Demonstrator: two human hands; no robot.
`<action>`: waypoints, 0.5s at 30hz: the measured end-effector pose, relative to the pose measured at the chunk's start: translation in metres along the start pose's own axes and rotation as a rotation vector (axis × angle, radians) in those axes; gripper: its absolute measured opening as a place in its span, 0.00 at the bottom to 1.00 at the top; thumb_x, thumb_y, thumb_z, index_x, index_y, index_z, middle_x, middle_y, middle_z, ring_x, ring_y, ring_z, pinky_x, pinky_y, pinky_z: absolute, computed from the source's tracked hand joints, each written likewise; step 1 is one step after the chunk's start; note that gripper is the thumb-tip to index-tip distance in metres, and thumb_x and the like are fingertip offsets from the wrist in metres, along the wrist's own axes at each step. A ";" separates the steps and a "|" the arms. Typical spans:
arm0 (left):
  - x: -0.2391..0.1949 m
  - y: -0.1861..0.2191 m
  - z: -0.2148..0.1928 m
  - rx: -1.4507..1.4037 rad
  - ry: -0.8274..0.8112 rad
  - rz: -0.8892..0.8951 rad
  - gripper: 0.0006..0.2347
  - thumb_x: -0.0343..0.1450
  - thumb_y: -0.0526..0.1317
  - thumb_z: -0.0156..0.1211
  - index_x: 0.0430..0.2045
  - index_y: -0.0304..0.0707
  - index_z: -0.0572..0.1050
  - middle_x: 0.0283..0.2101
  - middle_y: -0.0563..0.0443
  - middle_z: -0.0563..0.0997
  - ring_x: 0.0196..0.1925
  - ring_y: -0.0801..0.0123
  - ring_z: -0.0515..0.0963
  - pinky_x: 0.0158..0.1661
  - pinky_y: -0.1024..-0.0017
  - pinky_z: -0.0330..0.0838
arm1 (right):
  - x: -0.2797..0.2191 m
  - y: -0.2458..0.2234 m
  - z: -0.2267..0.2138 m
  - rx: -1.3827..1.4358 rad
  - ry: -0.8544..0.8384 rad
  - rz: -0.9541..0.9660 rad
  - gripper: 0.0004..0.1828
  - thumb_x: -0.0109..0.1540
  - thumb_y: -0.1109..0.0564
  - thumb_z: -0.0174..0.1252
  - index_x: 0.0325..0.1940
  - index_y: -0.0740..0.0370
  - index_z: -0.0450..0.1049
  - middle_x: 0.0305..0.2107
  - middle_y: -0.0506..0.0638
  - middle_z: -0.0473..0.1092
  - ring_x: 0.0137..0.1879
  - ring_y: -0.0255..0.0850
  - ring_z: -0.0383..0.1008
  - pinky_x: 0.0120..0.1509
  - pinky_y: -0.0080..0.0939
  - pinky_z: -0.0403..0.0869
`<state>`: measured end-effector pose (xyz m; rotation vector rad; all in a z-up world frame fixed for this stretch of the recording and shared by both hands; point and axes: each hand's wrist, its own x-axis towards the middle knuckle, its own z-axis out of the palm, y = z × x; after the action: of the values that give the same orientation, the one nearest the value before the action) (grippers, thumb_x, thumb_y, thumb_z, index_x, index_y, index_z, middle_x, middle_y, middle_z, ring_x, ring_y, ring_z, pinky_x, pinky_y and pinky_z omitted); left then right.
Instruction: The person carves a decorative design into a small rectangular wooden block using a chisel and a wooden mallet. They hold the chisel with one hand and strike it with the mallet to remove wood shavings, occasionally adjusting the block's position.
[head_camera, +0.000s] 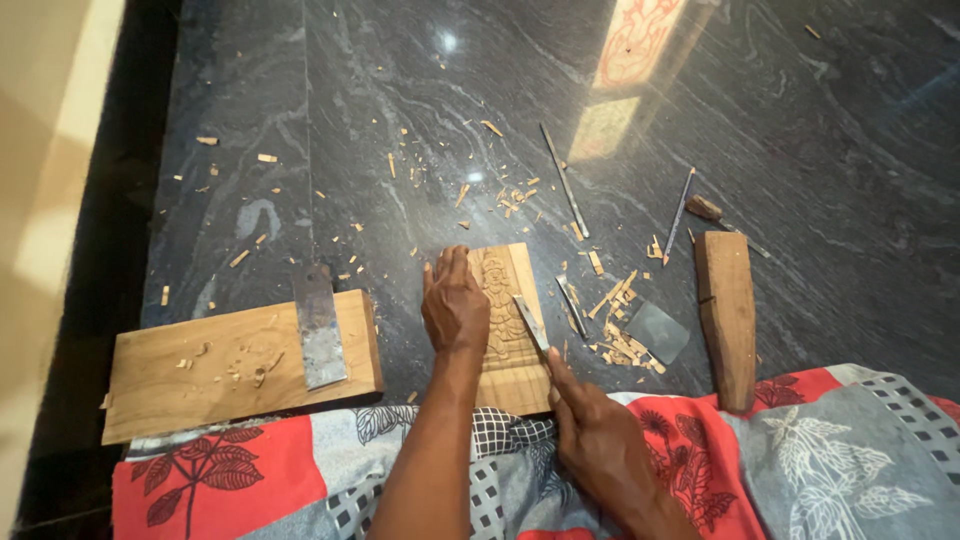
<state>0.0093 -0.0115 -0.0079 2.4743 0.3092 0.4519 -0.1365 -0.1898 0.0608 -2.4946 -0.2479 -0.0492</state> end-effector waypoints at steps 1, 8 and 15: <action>0.001 0.000 -0.001 0.004 0.009 0.000 0.14 0.75 0.34 0.47 0.53 0.37 0.75 0.62 0.44 0.76 0.63 0.55 0.75 0.70 0.57 0.56 | 0.002 -0.001 -0.002 0.102 -0.020 0.086 0.28 0.64 0.55 0.55 0.70 0.50 0.66 0.23 0.60 0.73 0.27 0.52 0.75 0.33 0.51 0.73; -0.002 0.003 -0.006 -0.038 0.034 0.034 0.13 0.75 0.33 0.48 0.52 0.33 0.76 0.60 0.42 0.77 0.62 0.51 0.76 0.68 0.57 0.59 | 0.015 0.001 -0.018 0.365 -0.147 0.457 0.26 0.66 0.51 0.51 0.70 0.40 0.69 0.18 0.57 0.71 0.24 0.41 0.71 0.33 0.45 0.73; 0.001 0.002 -0.001 -0.034 0.014 0.023 0.13 0.76 0.34 0.47 0.52 0.34 0.76 0.61 0.43 0.77 0.63 0.53 0.75 0.68 0.55 0.59 | 0.006 0.020 -0.019 0.308 0.030 0.116 0.26 0.63 0.51 0.60 0.67 0.46 0.71 0.38 0.57 0.80 0.33 0.39 0.81 0.37 0.40 0.77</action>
<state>0.0100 -0.0126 -0.0053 2.4451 0.2764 0.4799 -0.1260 -0.2159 0.0647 -2.1947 -0.0891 -0.0003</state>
